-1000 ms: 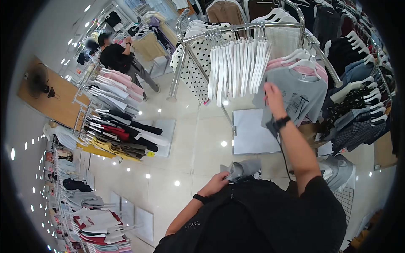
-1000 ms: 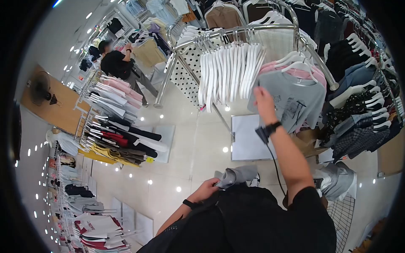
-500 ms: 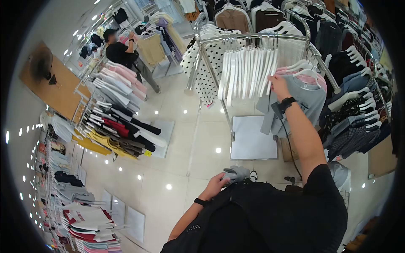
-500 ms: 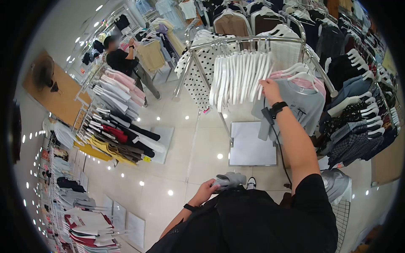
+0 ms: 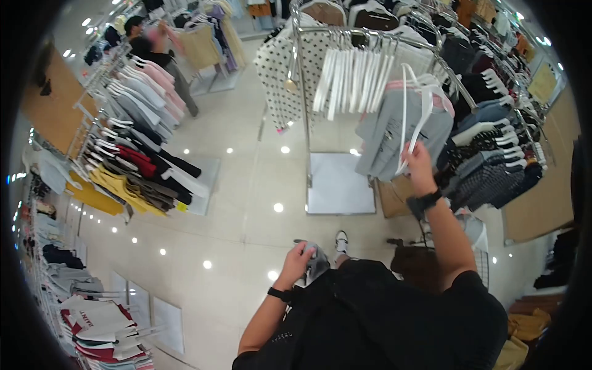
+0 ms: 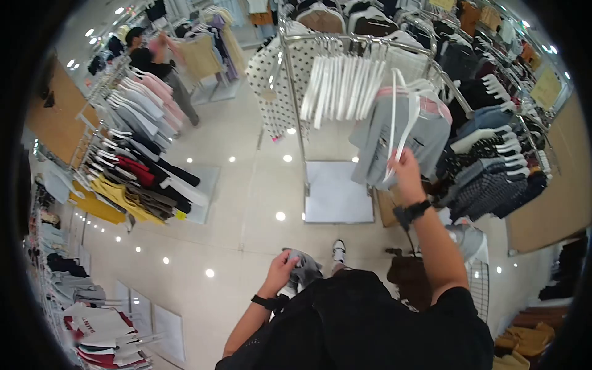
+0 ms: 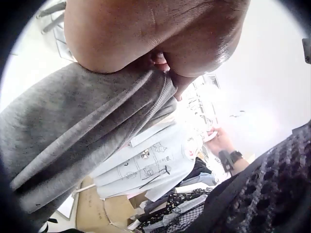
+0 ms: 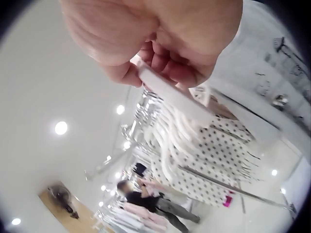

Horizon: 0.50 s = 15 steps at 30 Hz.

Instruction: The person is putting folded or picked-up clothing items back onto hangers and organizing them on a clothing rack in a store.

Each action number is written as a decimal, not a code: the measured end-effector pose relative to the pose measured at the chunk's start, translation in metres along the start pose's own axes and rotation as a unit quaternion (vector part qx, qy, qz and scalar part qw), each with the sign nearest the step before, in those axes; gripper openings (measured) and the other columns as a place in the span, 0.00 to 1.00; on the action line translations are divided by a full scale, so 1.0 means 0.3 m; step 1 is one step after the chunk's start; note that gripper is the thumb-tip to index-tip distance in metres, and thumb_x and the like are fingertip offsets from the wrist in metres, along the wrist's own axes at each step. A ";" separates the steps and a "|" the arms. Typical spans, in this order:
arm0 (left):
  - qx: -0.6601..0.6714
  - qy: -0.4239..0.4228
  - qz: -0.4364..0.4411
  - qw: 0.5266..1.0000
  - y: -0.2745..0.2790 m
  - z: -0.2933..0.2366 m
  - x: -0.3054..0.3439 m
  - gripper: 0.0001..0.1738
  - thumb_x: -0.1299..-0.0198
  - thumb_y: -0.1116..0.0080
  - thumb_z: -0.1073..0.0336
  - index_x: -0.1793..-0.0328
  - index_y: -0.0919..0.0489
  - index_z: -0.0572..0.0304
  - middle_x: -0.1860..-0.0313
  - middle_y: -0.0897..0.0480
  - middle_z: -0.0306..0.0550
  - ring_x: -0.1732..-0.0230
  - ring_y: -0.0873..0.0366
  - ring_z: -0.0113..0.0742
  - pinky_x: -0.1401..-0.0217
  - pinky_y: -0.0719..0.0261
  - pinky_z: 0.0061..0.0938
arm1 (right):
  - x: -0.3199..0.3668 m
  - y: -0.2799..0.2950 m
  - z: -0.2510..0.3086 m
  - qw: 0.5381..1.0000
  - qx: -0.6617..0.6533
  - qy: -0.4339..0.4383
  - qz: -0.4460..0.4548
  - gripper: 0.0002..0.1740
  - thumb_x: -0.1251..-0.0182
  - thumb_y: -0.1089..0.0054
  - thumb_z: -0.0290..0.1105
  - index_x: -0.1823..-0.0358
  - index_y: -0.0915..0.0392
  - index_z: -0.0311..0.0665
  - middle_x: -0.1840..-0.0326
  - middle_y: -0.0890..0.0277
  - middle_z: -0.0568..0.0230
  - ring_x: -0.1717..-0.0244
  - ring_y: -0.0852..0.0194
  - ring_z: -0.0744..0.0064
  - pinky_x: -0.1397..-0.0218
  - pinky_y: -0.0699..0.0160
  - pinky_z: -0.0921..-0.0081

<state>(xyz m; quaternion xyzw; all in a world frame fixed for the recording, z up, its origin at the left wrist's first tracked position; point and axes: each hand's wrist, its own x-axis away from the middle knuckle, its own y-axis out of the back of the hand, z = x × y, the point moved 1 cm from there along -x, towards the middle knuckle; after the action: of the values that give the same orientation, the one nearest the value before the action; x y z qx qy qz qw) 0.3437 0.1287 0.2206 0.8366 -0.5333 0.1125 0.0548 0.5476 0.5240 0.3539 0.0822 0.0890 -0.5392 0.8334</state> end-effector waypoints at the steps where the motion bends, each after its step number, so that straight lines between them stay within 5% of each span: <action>1: -0.016 -0.008 0.011 1.000 0.002 0.015 -0.006 0.11 0.27 0.41 0.61 0.55 0.20 0.63 0.69 0.21 0.36 0.66 0.29 0.23 0.60 0.27 0.24 | 0.138 -0.015 0.029 0.998 -0.035 -0.058 -0.013 0.08 0.30 0.41 0.23 0.52 0.27 0.38 0.64 0.26 0.71 0.67 0.26 0.80 0.62 0.25 0.80; 6: -0.033 -0.011 0.071 0.997 -0.022 -0.043 -0.073 0.09 0.27 0.41 0.63 0.56 0.19 0.63 0.67 0.22 0.32 0.64 0.30 0.20 0.59 0.28 0.22 | 0.516 0.072 0.059 0.986 0.055 -0.150 -0.046 0.10 0.26 0.36 0.37 0.62 0.24 0.40 0.77 0.36 0.79 0.74 0.38 0.88 0.73 0.40 0.83; 8: -0.022 -0.024 0.072 0.997 -0.033 -0.082 -0.124 0.10 0.28 0.40 0.63 0.57 0.20 0.63 0.68 0.22 0.31 0.65 0.31 0.18 0.61 0.29 0.20 | 0.584 0.101 0.080 0.981 0.080 -0.166 -0.054 0.13 0.24 0.39 0.41 0.57 0.22 0.38 0.75 0.36 0.78 0.75 0.42 0.88 0.73 0.42 0.83; 11: -0.021 -0.027 0.109 0.993 -0.072 -0.208 -0.162 0.10 0.28 0.40 0.62 0.56 0.19 0.63 0.67 0.23 0.30 0.66 0.32 0.17 0.61 0.30 0.19 | 0.634 0.125 0.125 0.978 -0.094 -0.146 -0.113 0.21 0.20 0.48 0.48 0.50 0.21 0.34 0.73 0.34 0.76 0.76 0.41 0.86 0.74 0.45 0.83; 15: 0.096 -0.002 0.166 0.981 -0.164 -0.342 -0.176 0.12 0.25 0.42 0.61 0.55 0.18 0.63 0.70 0.27 0.25 0.69 0.37 0.15 0.67 0.33 0.19 | 0.602 0.096 0.273 0.955 -0.211 -0.121 -0.170 0.33 0.20 0.60 0.57 0.55 0.19 0.31 0.74 0.30 0.71 0.80 0.40 0.80 0.75 0.44 0.78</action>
<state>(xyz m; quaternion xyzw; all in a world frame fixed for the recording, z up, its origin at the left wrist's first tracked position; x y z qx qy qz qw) 0.3536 0.2178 0.3084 0.7380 -0.6517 0.1690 -0.0459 0.6514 0.3569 0.3917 -0.1776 0.1118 -0.6480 0.7322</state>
